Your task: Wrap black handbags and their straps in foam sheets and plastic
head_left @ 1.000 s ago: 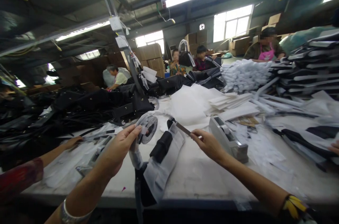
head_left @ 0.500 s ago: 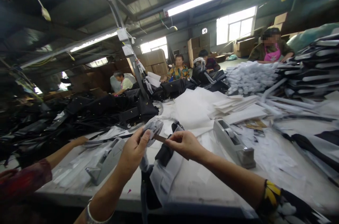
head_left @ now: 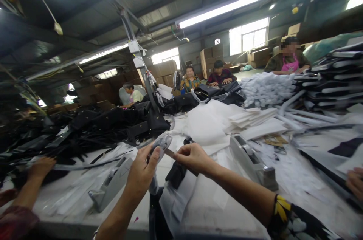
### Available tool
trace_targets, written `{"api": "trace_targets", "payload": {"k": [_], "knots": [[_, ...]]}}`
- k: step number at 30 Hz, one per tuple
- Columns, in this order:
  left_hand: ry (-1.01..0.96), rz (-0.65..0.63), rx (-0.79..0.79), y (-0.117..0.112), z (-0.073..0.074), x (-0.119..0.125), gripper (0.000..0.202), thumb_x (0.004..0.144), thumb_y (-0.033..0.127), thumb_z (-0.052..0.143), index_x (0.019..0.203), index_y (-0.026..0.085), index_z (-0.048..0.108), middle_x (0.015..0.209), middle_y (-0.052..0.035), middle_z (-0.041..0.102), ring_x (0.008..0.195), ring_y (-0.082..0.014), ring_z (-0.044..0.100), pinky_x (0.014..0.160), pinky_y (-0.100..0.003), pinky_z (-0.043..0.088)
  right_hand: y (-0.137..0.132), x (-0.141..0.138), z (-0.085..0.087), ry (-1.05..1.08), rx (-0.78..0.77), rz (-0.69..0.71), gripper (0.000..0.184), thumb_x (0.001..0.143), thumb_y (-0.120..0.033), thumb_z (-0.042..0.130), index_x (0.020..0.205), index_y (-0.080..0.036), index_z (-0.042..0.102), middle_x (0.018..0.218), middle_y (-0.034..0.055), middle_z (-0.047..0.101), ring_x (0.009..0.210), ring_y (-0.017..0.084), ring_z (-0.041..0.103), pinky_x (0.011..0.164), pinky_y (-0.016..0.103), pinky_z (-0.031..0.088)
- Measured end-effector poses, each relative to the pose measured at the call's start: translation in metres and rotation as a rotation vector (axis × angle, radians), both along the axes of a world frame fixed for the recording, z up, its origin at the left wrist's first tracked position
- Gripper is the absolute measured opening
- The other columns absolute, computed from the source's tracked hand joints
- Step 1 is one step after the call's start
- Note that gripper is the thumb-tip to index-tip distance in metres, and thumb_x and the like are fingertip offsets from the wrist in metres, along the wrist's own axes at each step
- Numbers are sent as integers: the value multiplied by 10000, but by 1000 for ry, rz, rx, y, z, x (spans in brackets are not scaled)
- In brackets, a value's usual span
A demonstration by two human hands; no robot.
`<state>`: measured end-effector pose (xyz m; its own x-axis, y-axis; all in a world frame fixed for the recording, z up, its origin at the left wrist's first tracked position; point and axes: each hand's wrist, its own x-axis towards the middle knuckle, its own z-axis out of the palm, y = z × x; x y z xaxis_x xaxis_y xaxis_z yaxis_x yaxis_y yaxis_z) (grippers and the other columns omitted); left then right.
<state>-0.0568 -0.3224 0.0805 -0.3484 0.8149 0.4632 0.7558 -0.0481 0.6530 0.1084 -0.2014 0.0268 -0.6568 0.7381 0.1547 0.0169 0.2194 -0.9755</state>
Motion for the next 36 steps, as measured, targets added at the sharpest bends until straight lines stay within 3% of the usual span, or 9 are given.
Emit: {"api": "trace_targets", "payload": {"k": [4, 8, 12, 17, 21, 25, 31, 33, 36], "knots": [[-100, -53, -76, 0, 0, -5, 584, 840, 623, 591, 1269, 229, 635, 1302, -83, 638, 1283, -352, 500, 1107, -462, 339, 2, 6, -4, 25, -46, -3, 243, 782, -352, 702, 652, -146, 702, 545, -7, 612, 477, 79, 506, 437, 173, 357], [-50, -7, -93, 2, -4, -2, 680, 760, 649, 658, 1299, 237, 605, 1310, -92, 628, 1273, -367, 509, 1097, -480, 357, -6, 1, -1, 61, -95, 66, 366, 793, -499, 705, 685, -150, 698, 510, -34, 548, 411, 65, 430, 386, 185, 287], [47, -37, -46, 2, -6, 5, 587, 806, 652, 588, 1232, 249, 635, 1267, -95, 639, 1247, -338, 533, 1084, -463, 380, -16, -9, 13, 178, -124, 103, 350, 805, -484, 704, 690, -155, 682, 537, -42, 521, 446, 60, 412, 428, 192, 297], [149, -45, -14, -4, -1, 10, 494, 868, 589, 554, 1234, 268, 637, 1237, -87, 645, 1216, -321, 539, 1049, -445, 410, -28, -3, 27, 287, -315, 251, 274, 745, -410, 760, 759, -144, 697, 564, -51, 470, 481, 59, 363, 456, 201, 264], [207, -55, -11, -9, 2, 12, 460, 913, 557, 514, 1250, 264, 625, 1215, -85, 642, 1195, -306, 532, 1041, -439, 404, -33, 5, 32, 369, -463, 373, 307, 713, -411, 809, 782, -136, 691, 673, -18, 529, 602, 91, 466, 569, 212, 385], [279, -39, -5, -10, 3, 17, 449, 920, 551, 515, 1254, 272, 624, 1160, -84, 644, 1127, -298, 542, 980, -427, 435, -34, 3, 32, 345, -501, 283, 457, 766, -564, 763, 894, -129, 713, 822, 35, 614, 736, 126, 547, 711, 247, 443], [269, -60, 17, -11, 3, 21, 433, 917, 518, 543, 1260, 269, 634, 1066, -73, 657, 1018, -273, 579, 908, -394, 464, -34, -6, 30, 301, -445, 138, 463, 731, -561, 799, 735, -120, 657, 642, -31, 497, 597, 82, 421, 628, 233, 360], [188, -109, 21, -13, -1, 19, 453, 892, 525, 590, 1269, 276, 625, 1147, -71, 641, 1085, -270, 571, 951, -392, 457, -34, -7, 31, 317, -449, 116, 453, 720, -555, 806, 743, -125, 666, 634, -36, 495, 591, 82, 403, 626, 236, 351], [-137, -117, 89, -15, -8, 10, 607, 864, 597, 596, 1368, 266, 522, 1313, -87, 567, 1173, -268, 555, 942, -382, 492, -35, -4, 32, 300, -471, 86, 459, 710, -555, 809, 861, -131, 723, 758, 10, 601, 700, 109, 485, 723, 247, 393]]}}
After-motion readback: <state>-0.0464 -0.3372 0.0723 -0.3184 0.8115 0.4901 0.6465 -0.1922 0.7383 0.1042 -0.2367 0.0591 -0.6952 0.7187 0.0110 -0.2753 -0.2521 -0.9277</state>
